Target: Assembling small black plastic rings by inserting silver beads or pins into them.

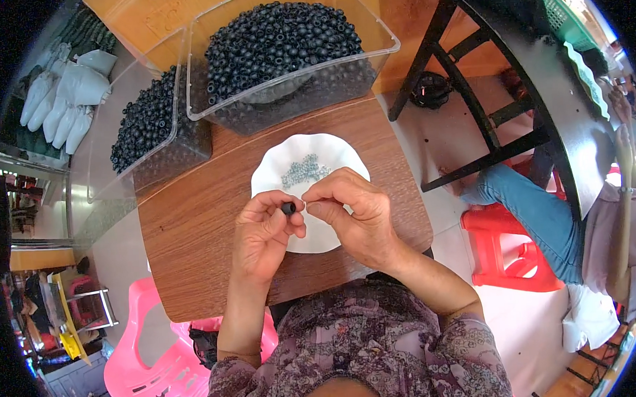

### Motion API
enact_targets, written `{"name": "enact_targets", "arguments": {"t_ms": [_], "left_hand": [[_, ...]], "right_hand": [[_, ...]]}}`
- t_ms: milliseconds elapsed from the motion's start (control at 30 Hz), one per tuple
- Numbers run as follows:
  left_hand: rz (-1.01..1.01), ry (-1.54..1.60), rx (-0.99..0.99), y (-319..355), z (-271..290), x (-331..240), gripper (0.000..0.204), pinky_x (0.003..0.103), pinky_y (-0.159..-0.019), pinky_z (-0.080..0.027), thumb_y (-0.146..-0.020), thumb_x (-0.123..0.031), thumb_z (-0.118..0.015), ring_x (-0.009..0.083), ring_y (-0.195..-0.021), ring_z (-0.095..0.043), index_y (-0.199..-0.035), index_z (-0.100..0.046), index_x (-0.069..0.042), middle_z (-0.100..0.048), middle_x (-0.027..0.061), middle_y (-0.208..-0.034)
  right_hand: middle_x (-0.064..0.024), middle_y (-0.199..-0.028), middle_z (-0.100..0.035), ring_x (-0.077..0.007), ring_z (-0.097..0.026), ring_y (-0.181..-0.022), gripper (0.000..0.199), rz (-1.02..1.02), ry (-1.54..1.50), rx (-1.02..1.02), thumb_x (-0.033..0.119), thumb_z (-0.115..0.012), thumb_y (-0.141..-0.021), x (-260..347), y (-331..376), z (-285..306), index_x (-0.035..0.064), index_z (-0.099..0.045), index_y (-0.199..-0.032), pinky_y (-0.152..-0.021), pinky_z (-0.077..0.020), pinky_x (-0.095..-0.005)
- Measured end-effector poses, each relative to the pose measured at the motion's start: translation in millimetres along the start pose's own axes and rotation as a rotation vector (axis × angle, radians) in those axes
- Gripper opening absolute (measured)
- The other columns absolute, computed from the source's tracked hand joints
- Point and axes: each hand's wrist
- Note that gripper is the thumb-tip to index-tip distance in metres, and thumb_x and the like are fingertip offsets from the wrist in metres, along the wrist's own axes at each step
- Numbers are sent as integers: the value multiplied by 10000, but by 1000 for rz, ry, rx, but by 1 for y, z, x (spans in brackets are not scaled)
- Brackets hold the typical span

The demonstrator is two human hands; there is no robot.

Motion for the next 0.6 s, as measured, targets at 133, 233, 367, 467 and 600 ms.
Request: {"name": "enact_targets", "arguments": {"t_ms": [133, 233, 367, 467, 600], "left_hand": [[28, 92, -30, 1, -3, 6, 182, 341, -664, -498, -874, -93, -576, 183, -735, -588, -1006, -574, 32, -612, 132, -900], [37, 155, -37, 1, -3, 14, 189, 325, -649, -472, -897, -128, -553, 161, -706, -552, -1008, -572, 24, -599, 106, -863], [35, 127, -89, 4, -5, 18, 196, 305, -661, -452, -904, -145, -547, 148, -705, -531, -1011, -573, 17, -588, 83, -852], [19, 107, -131, 6, -7, 20, 197, 291, -677, -444, -906, -147, -545, 147, -717, -534, -1016, -571, 14, -590, 73, -870], [-1, 75, -163, 7, -14, 20, 209, 286, -689, -435, -905, -150, -548, 143, -740, -527, -1024, -567, 21, -590, 66, -881]], "right_hand": [[-70, -804, -622, -180, -580, -764, 140, -17, -25, -41, -75, -639, -721, 0, 0, -4, 2, -632, -837, -667, -458, -286], [-64, -793, -624, -185, -577, -754, 140, 7, -21, -23, -67, -647, -719, -2, 1, -5, 7, -633, -837, -658, -460, -289], [-61, -777, -623, -194, -574, -744, 151, 80, 42, -16, -56, -661, -707, -4, 0, -7, 15, -637, -838, -648, -462, -293], [-63, -768, -619, -202, -571, -734, 165, 131, 126, 7, -46, -672, -693, -4, 1, -7, 22, -640, -840, -639, -463, -297], [-66, -751, -609, -207, -570, -712, 165, 122, 145, 3, -43, -674, -671, -3, 1, -9, 18, -628, -818, -625, -458, -295]]}}
Point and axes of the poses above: each hand's wrist, its own y-axis away from the middle knuckle, its own z-axis out of the back of the hand, x = y × z
